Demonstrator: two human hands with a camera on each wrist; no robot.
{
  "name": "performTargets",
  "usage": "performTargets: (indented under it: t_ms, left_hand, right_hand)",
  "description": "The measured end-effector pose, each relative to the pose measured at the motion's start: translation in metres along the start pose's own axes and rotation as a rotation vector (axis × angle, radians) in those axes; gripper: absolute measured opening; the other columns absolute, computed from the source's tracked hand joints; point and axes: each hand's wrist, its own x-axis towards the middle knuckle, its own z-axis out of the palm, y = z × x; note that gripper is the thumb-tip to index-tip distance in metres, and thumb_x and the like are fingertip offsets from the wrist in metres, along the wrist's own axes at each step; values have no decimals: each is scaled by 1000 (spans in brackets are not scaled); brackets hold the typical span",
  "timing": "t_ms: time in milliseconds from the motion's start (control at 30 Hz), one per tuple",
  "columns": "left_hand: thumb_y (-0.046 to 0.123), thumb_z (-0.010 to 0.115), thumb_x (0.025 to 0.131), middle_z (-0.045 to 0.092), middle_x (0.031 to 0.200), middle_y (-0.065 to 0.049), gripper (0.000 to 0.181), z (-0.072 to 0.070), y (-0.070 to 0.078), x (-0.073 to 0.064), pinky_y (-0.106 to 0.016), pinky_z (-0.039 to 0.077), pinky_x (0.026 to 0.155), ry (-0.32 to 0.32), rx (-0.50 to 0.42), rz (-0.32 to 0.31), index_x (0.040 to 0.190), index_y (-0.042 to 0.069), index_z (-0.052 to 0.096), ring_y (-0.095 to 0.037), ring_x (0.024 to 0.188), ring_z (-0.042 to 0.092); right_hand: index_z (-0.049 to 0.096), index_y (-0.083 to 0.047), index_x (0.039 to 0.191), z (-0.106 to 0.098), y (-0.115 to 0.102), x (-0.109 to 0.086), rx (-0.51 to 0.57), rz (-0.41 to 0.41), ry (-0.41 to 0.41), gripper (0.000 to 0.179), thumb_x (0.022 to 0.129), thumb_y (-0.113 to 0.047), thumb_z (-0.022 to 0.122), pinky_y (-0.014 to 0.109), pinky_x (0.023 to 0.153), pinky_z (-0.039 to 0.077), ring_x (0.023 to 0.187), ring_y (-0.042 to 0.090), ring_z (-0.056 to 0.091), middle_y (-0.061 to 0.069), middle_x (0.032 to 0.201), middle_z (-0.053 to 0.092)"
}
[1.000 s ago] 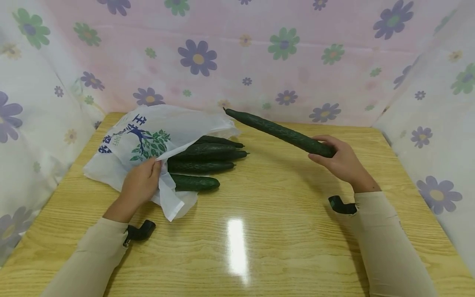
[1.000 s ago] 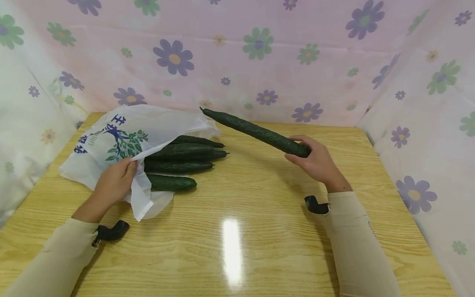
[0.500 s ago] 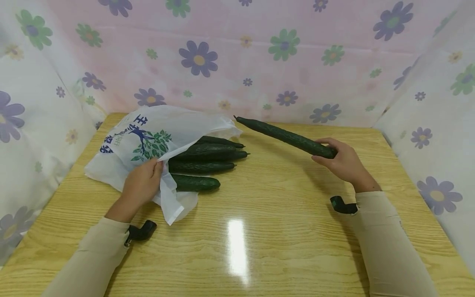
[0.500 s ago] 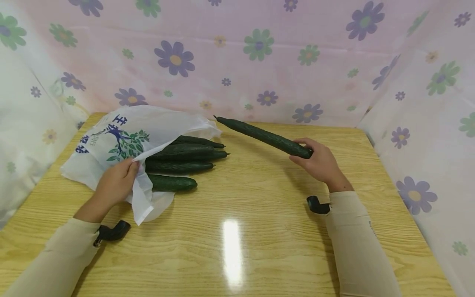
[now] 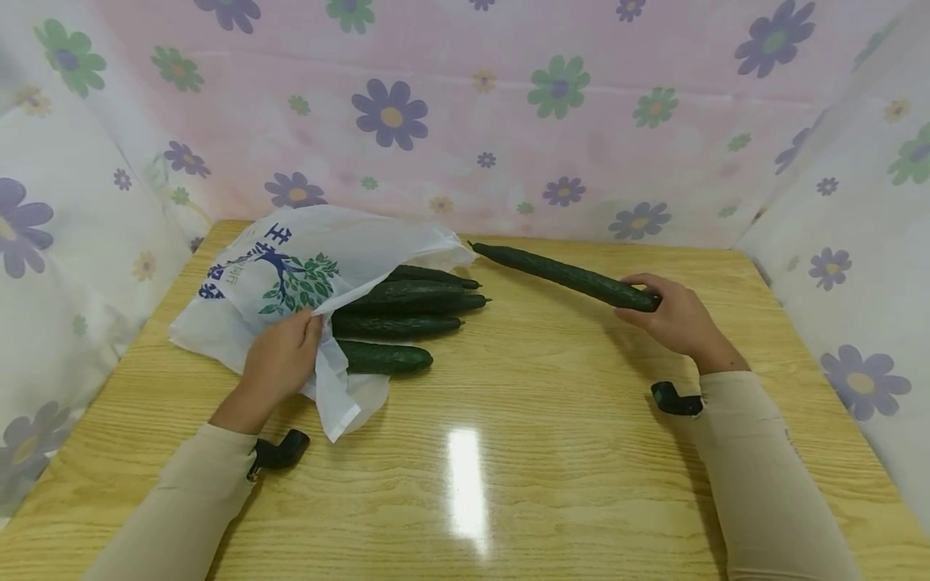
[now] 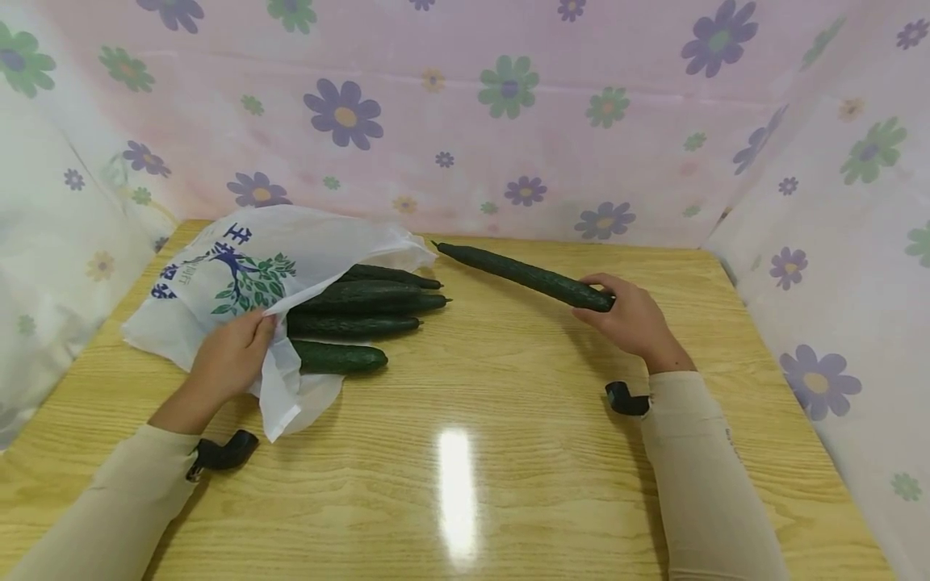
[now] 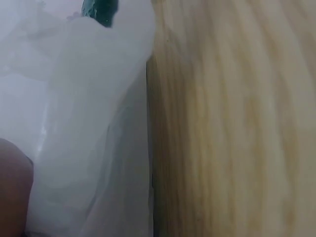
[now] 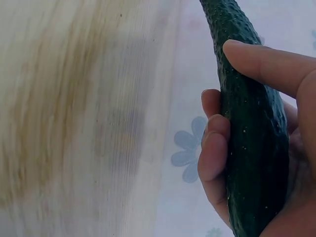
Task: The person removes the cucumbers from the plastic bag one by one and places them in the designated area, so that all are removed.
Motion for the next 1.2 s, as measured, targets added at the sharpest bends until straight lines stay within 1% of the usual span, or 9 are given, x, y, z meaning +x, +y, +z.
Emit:
performTargets:
  t_ms: [200, 400, 633, 767, 833, 900, 1000, 1067, 1200]
  left_hand:
    - [27, 35, 109, 48, 65, -9, 32, 0, 0, -1, -33, 36, 53, -5, -7, -5, 92, 7, 55, -24, 60, 50]
    - [26, 35, 109, 48, 65, -8, 32, 1, -3, -5, -33, 36, 53, -18, -9, -21, 93, 7, 56, -23, 59, 50]
    - [28, 35, 109, 49, 66, -9, 33, 2, -1, -2, -33, 36, 53, -2, -14, -8, 95, 7, 57, -24, 61, 51]
    - [27, 36, 109, 50, 66, -9, 32, 2, -1, 0, -33, 36, 52, 3, -11, -5, 94, 7, 56, -24, 60, 51]
    - [27, 36, 109, 50, 65, -9, 32, 2, -1, 1, -33, 36, 52, 3, -8, -4, 94, 7, 56, -24, 59, 51]
    - [27, 36, 109, 50, 65, -9, 32, 2, -1, 1, -33, 36, 52, 3, -8, -5, 93, 7, 56, -24, 59, 51]
    - [27, 35, 109, 49, 65, -9, 32, 2, -1, 1, -33, 35, 52, 7, -6, -3, 92, 7, 55, -24, 59, 50]
    - [26, 36, 108, 48, 64, -9, 32, 3, -2, 1, -33, 35, 51, 10, -4, -1, 91, 7, 55, -23, 58, 49]
    - [26, 36, 108, 48, 63, -8, 32, 4, -3, 2, -33, 35, 51, 17, -1, 8, 90, 8, 54, -23, 57, 49]
  right_hand:
    - [50, -14, 144, -1, 5, 1, -14, 6, -19, 59, 94, -42, 67, 51, 79, 49, 102, 37, 62, 26, 133, 57]
    - [51, -11, 141, -3, 11, 7, -46, -47, -46, 55, 95, -36, 68, 58, 84, 48, 107, 43, 61, 30, 133, 55]
    - [49, -9, 144, -16, 20, 18, -102, -54, -86, 58, 96, -35, 67, 48, 74, 47, 71, 25, 62, 32, 132, 54]
    - [46, -9, 146, -23, 25, 23, -140, -38, -121, 59, 97, -36, 65, 46, 72, 44, 58, 25, 56, 35, 139, 48]
    - [46, -8, 146, -26, 27, 26, -151, -27, -133, 60, 97, -36, 65, 49, 73, 46, 64, 32, 59, 36, 141, 46]
    - [45, -6, 146, -29, 30, 28, -147, -19, -144, 61, 97, -36, 65, 56, 80, 47, 85, 42, 63, 36, 141, 45]
    - [43, -4, 147, -32, 32, 31, -142, -11, -158, 62, 98, -34, 64, 66, 91, 43, 117, 53, 53, 38, 143, 42]
    - [42, -3, 148, -32, 33, 34, -140, -2, -166, 61, 98, -31, 63, 68, 96, 41, 124, 56, 47, 38, 145, 40]
    - [40, 0, 148, -32, 34, 42, -169, 2, -169, 60, 99, -27, 63, 67, 95, 42, 122, 55, 50, 38, 143, 42]
